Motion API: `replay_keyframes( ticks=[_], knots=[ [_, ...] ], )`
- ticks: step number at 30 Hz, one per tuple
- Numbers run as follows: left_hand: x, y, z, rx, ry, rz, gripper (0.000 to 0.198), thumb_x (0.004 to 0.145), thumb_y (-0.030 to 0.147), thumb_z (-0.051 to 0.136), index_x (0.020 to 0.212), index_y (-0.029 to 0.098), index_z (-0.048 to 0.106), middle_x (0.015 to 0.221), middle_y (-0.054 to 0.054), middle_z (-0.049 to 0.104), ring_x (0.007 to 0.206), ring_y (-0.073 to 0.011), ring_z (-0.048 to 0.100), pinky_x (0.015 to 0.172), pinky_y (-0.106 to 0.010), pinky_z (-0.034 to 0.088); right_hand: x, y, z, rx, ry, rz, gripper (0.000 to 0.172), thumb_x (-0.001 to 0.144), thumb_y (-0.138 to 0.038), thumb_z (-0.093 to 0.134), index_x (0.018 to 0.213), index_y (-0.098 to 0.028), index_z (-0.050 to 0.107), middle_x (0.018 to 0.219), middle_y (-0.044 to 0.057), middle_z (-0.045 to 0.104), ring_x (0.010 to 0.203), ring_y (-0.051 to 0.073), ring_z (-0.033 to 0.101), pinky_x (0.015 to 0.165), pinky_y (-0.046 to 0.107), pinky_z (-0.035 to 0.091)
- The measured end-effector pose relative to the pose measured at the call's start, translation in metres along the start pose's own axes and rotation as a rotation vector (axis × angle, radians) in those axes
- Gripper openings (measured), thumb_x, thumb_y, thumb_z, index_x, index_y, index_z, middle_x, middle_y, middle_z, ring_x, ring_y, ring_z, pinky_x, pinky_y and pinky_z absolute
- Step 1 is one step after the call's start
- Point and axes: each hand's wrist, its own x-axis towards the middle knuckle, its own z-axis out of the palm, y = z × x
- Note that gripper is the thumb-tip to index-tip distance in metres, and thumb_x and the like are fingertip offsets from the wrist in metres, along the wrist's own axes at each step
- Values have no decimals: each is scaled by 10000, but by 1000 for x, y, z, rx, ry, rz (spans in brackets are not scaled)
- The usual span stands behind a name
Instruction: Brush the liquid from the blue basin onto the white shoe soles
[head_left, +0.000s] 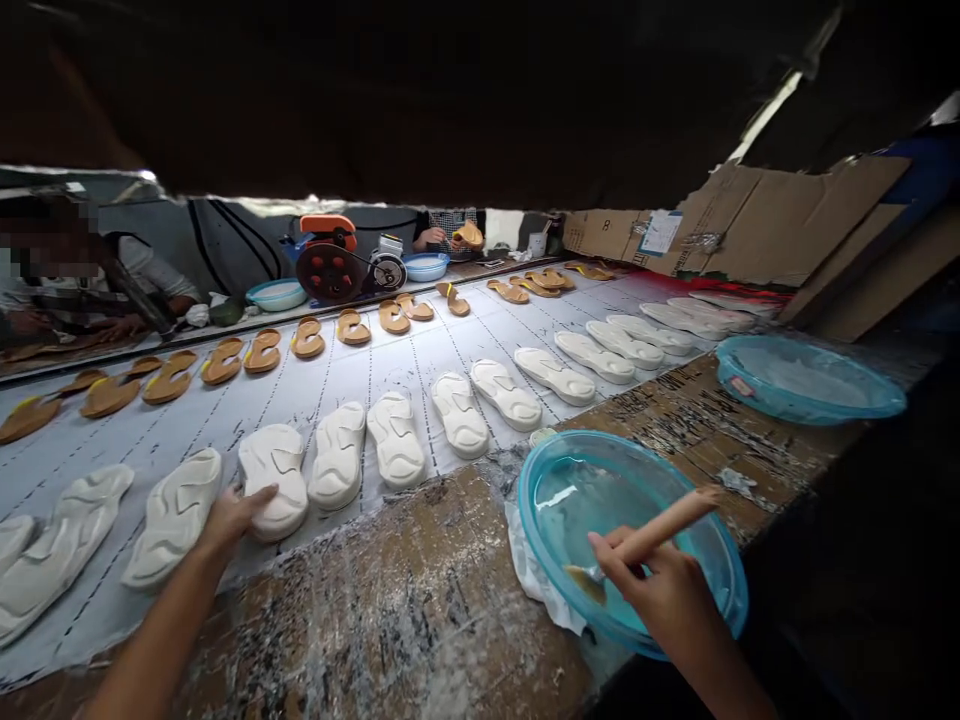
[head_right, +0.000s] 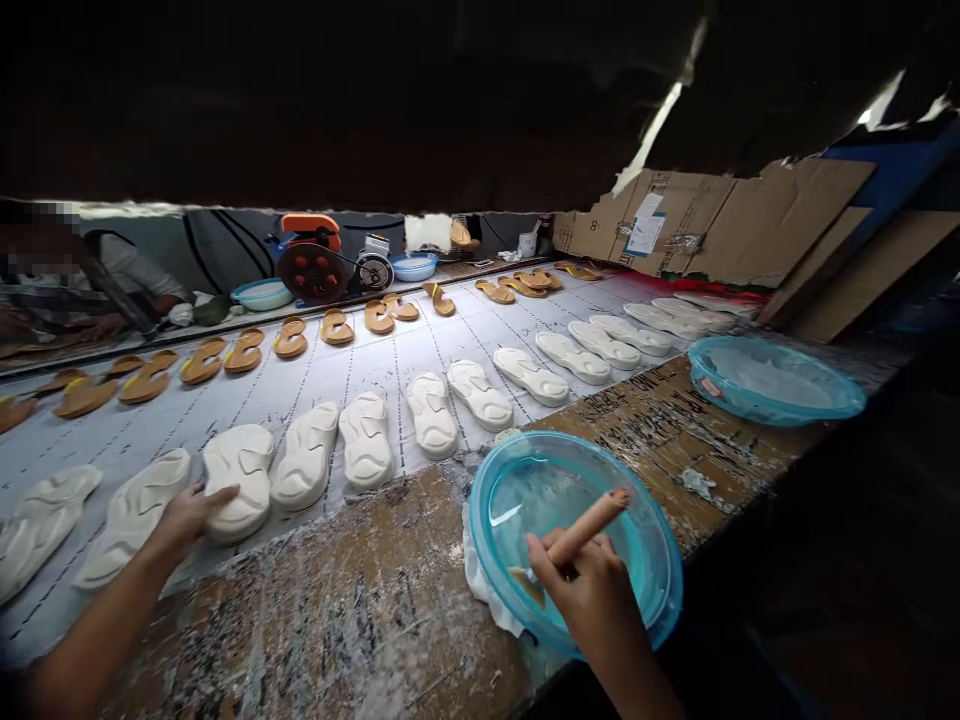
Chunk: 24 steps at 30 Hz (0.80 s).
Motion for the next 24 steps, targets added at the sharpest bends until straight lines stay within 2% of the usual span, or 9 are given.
replay_keyframes(
  ticks=[2, 4, 6, 8, 11, 14, 16, 19, 24],
  knots=[
    [-18, 2, 6, -70, -9, -6, 280, 763, 234, 513, 1028, 149, 484, 938, -29, 540, 746, -140, 538, 613, -299, 475, 4, 5, 8, -13, -42, 8, 396, 708, -546, 424, 529, -211, 536, 558, 19, 580, 655, 243, 532, 674, 352, 381],
    [-44, 2, 13, -186, -41, -6, 250, 753, 174, 516, 1002, 152, 505, 839, 0, 550, 645, -104, 530, 548, -251, 467, 6, 8, 13, -14, -89, 23, 383, 665, -547, 449, 511, -212, 549, 514, 30, 575, 631, 267, 521, 656, 380, 377],
    [-76, 1, 20, -317, -104, -22, 298, 719, 92, 508, 1000, 188, 523, 783, 19, 560, 603, -89, 532, 560, -248, 477, 8, 8, 13, -1, -99, 52, 378, 635, -552, 462, 502, -209, 552, 484, 40, 559, 630, 279, 516, 619, 372, 378],
    [-109, 0, 27, -432, -223, -55, 360, 705, 99, 476, 1039, 228, 518, 805, 6, 595, 667, -137, 574, 616, -305, 497, 8, 4, 7, 27, -74, 83, 390, 652, -560, 445, 520, -207, 544, 503, 37, 551, 644, 262, 516, 614, 344, 375],
    [-156, -1, 37, -555, -422, -118, 463, 680, 88, 465, 1125, 220, 466, 850, -41, 638, 752, -204, 603, 692, -387, 489, 7, -6, -7, 103, -70, 121, 418, 711, -556, 406, 511, -201, 500, 477, -8, 493, 505, 161, 477, 553, 275, 365],
    [-193, 0, 48, -727, -743, -348, 422, 742, 177, 445, 1162, 138, 437, 910, -113, 644, 813, -239, 599, 768, -427, 450, 5, -15, -17, 212, -92, 154, 435, 743, -546, 392, 510, -192, 489, 383, -53, 358, 372, 90, 374, 432, 213, 335],
    [-212, 0, 52, -766, -890, -532, 427, 778, 323, 416, 1118, 72, 478, 935, -160, 636, 819, -265, 595, 775, -434, 438, 5, -20, -19, 276, -83, 164, 433, 752, -539, 390, 536, -186, 517, 355, -60, 328, 355, 85, 371, 394, 196, 328],
    [-230, 0, 53, -703, -1025, -720, 566, 761, 489, 391, 1043, 22, 542, 902, -173, 646, 804, -269, 599, 769, -389, 439, 3, -26, -17, 323, -54, 134, 420, 731, -544, 424, 553, -186, 554, 348, -47, 379, 356, 98, 413, 380, 201, 344],
    [-239, -6, 38, -526, -1092, -803, 522, 715, 471, 493, 1008, 49, 589, 889, -108, 667, 1003, -248, 525, 925, -316, 334, -6, -38, -15, 332, 128, -112, 395, 699, -555, 462, 573, -202, 589, 364, -32, 429, 397, 128, 478, 438, 239, 413]
  ],
)
